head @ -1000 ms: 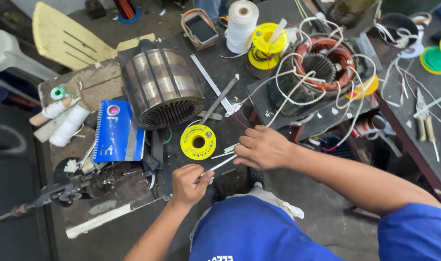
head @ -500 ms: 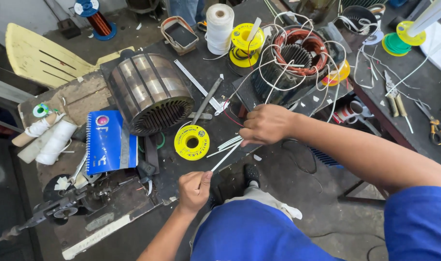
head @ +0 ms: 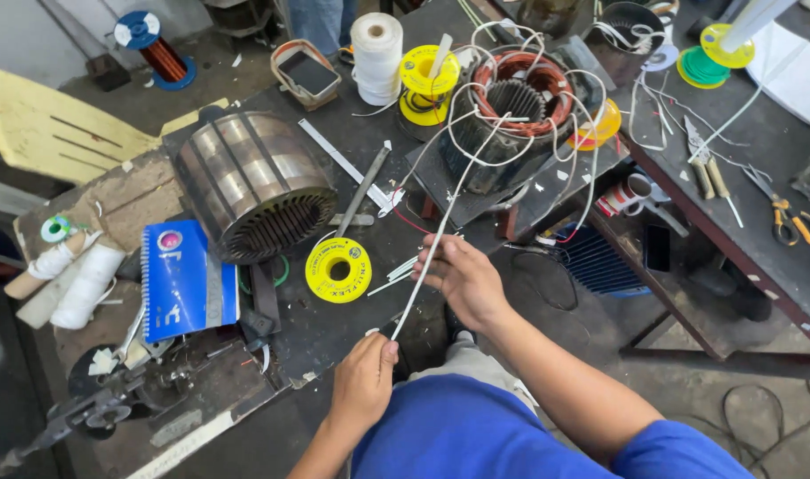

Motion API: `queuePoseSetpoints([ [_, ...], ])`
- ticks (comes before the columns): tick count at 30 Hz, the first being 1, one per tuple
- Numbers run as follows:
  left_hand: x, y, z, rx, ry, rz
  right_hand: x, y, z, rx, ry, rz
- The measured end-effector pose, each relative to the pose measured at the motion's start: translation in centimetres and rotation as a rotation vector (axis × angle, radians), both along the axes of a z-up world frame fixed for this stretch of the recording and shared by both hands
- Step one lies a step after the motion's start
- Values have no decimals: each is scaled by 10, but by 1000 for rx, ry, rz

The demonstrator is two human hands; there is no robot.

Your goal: Connecting and organizing wires on an electric motor stator at a workbench.

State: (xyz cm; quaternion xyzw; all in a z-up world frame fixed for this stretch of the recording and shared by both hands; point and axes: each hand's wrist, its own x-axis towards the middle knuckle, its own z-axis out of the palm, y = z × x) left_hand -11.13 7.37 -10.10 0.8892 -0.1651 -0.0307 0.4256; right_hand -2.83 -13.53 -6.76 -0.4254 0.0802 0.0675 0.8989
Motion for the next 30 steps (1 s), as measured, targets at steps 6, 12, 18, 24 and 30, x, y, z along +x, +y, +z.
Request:
queuePoseSetpoints([
  [6, 4, -12, -4, -57, 77, 21, 1, 10, -1, 141, 53, -85],
  [12, 2, -20, -14, -242, -153, 65, 5, 15, -9, 304, 7, -101],
  [18, 4, -23, -15, -334, -209, 99, 11, 14, 1, 185, 21, -141],
  [24, 9, -17, 4, -389, -4, 140, 14, -24, 20, -1265, -978, -390],
  [30, 9, -10, 21, -340, -3, 140, 74, -28, 68, -1483, -1773, 311],
])
